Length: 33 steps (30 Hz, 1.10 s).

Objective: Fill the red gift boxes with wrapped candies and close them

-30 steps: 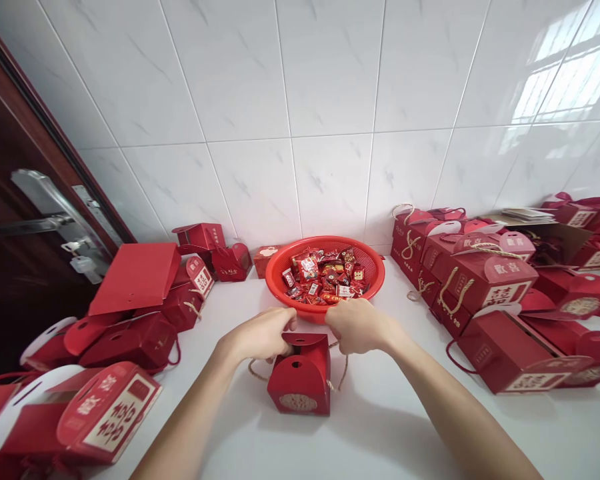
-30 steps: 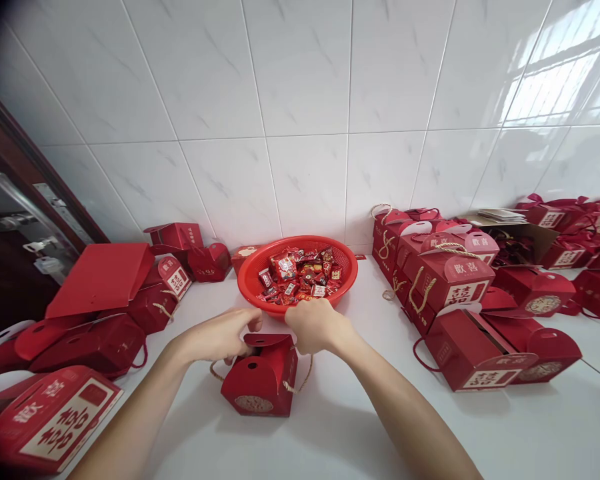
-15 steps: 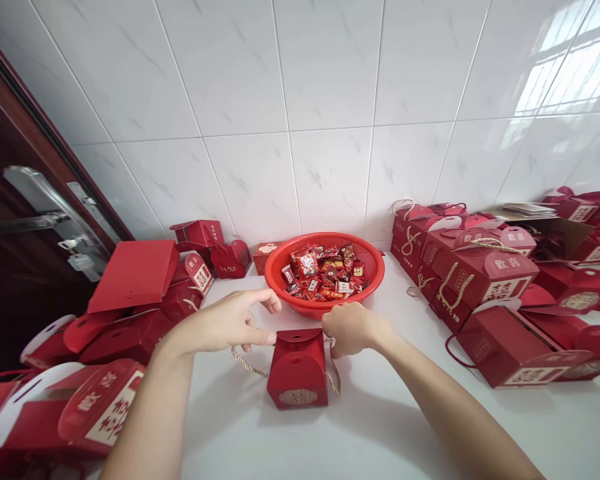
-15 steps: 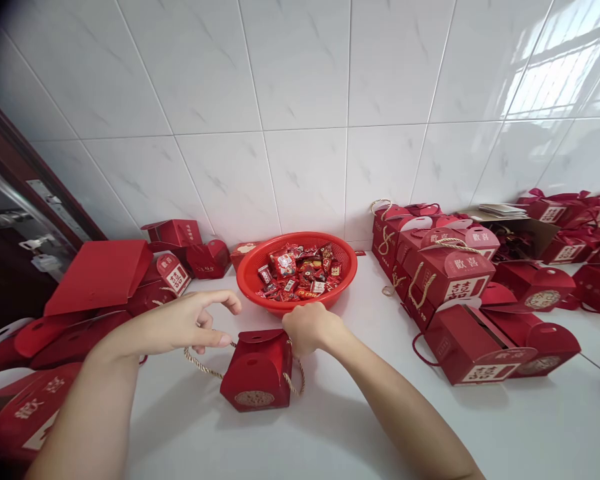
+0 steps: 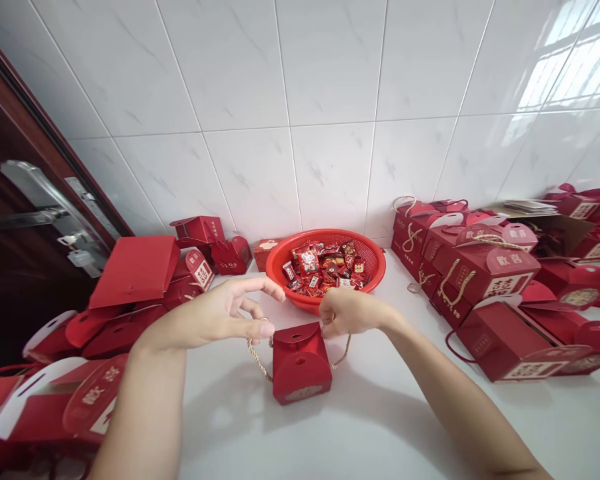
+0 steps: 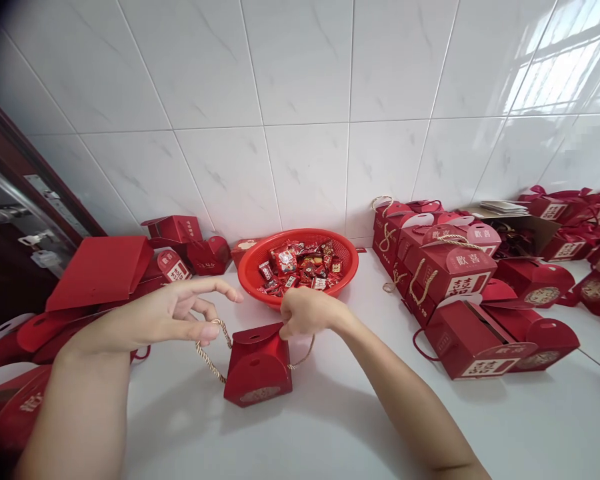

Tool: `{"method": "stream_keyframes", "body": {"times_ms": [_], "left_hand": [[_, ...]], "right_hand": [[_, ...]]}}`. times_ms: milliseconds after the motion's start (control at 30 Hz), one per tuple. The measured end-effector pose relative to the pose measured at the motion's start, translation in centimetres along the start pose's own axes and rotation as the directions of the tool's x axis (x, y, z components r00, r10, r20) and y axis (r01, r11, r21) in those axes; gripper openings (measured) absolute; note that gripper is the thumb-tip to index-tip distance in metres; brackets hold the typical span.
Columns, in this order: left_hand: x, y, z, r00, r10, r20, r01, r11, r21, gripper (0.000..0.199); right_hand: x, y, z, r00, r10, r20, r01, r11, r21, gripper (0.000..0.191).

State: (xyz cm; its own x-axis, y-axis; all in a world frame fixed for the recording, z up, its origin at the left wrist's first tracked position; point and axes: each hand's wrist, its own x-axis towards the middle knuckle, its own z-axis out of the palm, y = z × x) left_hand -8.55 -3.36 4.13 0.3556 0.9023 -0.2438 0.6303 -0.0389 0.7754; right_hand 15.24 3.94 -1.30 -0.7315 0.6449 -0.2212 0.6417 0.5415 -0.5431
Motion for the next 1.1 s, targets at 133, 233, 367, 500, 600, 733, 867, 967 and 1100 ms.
{"method": "stream_keyframes", "body": {"times_ms": [133,233,367,500,600,733,867,967,1100], "left_hand": [[-0.1,0.4,0.0,0.997,-0.008,-0.077,0.003,0.997,-0.071,0.056],[0.0,0.5,0.1,0.993,0.069,-0.099,-0.086,0.98,-0.179,0.058],[0.3,0.8,1.2,0.942,0.261,-0.213,-0.321,0.886,-0.333,0.058],[0.8,1.2,3.1,0.882,0.415,-0.223,-0.47,0.808,-0.357,0.066],[0.9,1.5,4.5,0.862,0.449,-0.235,-0.506,0.794,-0.337,0.077],[0.8,1.9,5.7,0.852,0.462,-0.245,-0.522,0.781,-0.344,0.086],[0.7,2.1,6.2,0.822,0.507,-0.261,-0.57,0.745,-0.348,0.086],[1.0,2.2,6.2,0.811,0.52,-0.268,-0.584,0.736,-0.341,0.086],[1.4,2.1,6.0,0.807,0.508,-0.3,-0.589,0.727,-0.352,0.079]], "right_hand": [[-1.2,0.7,-1.7,0.992,-0.079,-0.103,0.112,0.922,0.37,0.016],[-2.0,0.7,-2.6,0.971,-0.144,-0.189,0.229,0.782,0.58,0.019],[-3.0,0.1,-2.7,0.931,-0.167,-0.324,0.352,0.636,0.686,0.021],[-3.5,-1.1,-2.1,0.914,-0.156,-0.375,0.389,0.607,0.694,0.022],[-3.6,-2.0,-1.3,0.878,-0.119,-0.464,0.424,0.643,0.638,0.026],[-3.8,-3.0,-0.4,0.769,-0.074,-0.635,0.422,0.805,0.417,0.025],[-4.1,-3.6,0.1,0.722,-0.048,-0.69,0.326,0.903,0.279,0.017],[-4.2,-3.7,0.1,0.686,-0.047,-0.727,0.31,0.922,0.233,0.019],[-4.2,-3.1,-0.3,0.605,-0.008,-0.796,0.355,0.898,0.26,0.013]]}}
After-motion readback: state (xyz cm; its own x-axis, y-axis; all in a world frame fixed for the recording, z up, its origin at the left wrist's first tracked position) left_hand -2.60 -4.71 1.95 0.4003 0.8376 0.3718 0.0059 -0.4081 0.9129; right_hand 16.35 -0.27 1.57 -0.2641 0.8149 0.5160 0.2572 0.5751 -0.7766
